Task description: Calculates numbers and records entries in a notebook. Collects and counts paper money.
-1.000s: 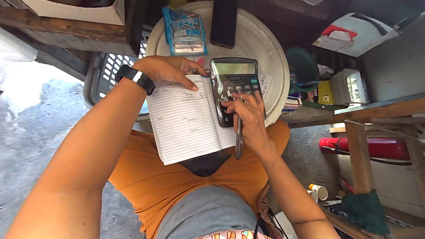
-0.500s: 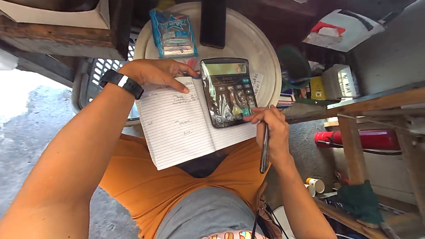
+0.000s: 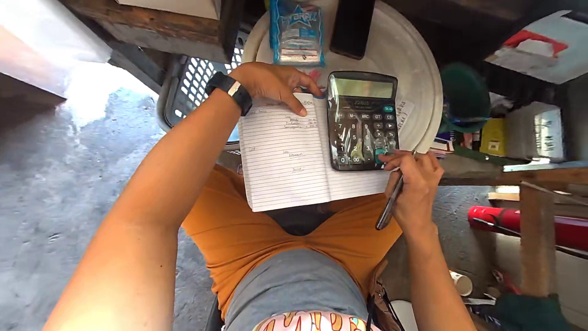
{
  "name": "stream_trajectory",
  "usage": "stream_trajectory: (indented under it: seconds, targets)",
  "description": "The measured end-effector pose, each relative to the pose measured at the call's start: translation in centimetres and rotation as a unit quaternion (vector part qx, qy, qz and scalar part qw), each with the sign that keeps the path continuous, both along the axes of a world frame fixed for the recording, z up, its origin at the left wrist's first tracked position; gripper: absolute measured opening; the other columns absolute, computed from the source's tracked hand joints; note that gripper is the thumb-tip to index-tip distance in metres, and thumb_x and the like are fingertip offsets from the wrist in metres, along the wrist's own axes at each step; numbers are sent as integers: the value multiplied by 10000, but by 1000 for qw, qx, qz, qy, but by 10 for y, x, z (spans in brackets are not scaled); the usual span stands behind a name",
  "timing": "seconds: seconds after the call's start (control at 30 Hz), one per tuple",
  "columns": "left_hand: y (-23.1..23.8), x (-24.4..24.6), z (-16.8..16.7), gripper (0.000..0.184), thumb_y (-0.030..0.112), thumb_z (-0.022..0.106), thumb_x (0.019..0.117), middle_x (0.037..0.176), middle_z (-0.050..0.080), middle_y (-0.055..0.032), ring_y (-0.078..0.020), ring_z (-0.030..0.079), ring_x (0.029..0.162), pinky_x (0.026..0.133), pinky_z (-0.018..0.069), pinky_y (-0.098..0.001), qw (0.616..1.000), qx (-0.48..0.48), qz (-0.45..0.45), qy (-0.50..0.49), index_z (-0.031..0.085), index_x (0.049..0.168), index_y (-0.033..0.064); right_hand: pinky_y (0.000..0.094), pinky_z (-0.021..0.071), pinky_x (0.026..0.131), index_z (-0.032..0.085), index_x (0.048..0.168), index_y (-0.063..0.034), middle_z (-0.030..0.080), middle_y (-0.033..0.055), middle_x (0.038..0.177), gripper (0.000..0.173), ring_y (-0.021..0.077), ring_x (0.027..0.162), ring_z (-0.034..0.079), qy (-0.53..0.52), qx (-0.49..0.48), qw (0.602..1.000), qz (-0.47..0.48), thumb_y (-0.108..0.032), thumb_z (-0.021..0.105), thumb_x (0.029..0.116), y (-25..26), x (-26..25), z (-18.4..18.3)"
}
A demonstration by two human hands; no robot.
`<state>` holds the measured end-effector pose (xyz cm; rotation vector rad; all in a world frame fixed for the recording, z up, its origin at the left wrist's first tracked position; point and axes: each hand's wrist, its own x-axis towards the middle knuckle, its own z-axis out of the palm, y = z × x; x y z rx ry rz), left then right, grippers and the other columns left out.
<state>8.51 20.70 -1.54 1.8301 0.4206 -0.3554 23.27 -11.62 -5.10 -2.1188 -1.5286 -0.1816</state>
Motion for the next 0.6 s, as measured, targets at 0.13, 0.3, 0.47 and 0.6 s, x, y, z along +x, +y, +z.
stream_trajectory:
  seconds: [0.13, 0.3, 0.47, 0.6]
  targets:
    - [-2, -1, 2, 465, -28, 656, 941, 1166, 693, -90, -115, 704, 810, 687, 595, -249, 1000, -8, 10, 3, 577, 1377, 111, 699, 290, 1087, 684, 919, 8, 752, 132, 981, 209, 421, 1093, 653, -17, -16, 1000, 14, 68, 484, 933, 8, 0, 12]
    - [-5, -2, 4, 467, -36, 647, 942, 1136, 698, -103, -130, 701, 766, 644, 595, -258, 1000, -7, 23, 13, 577, 1378, 115, 709, 215, 1143, 695, 906, -27, 766, 75, 1031, 237, 367, 1213, 631, 34, 30, 993, 110, 63, 475, 893, 30, -26, 29]
    - [-3, -1, 2, 490, -42, 646, 940, 1209, 687, -89, -119, 704, 809, 667, 591, -243, 1000, -9, 16, 11, 564, 1397, 114, 711, 230, 1133, 700, 936, -22, 762, 82, 1048, 227, 357, 1197, 641, 52, 18, 991, 123, 92, 511, 883, 37, -30, 16]
    - [-3, -2, 2, 482, -44, 626, 951, 1150, 700, -99, -114, 697, 761, 631, 582, -229, 1000, -15, 14, 12, 551, 1403, 108, 660, 234, 1154, 677, 878, -33, 769, 69, 1036, 232, 327, 1184, 651, 45, 27, 993, 101, 55, 462, 884, 15, -26, 18]
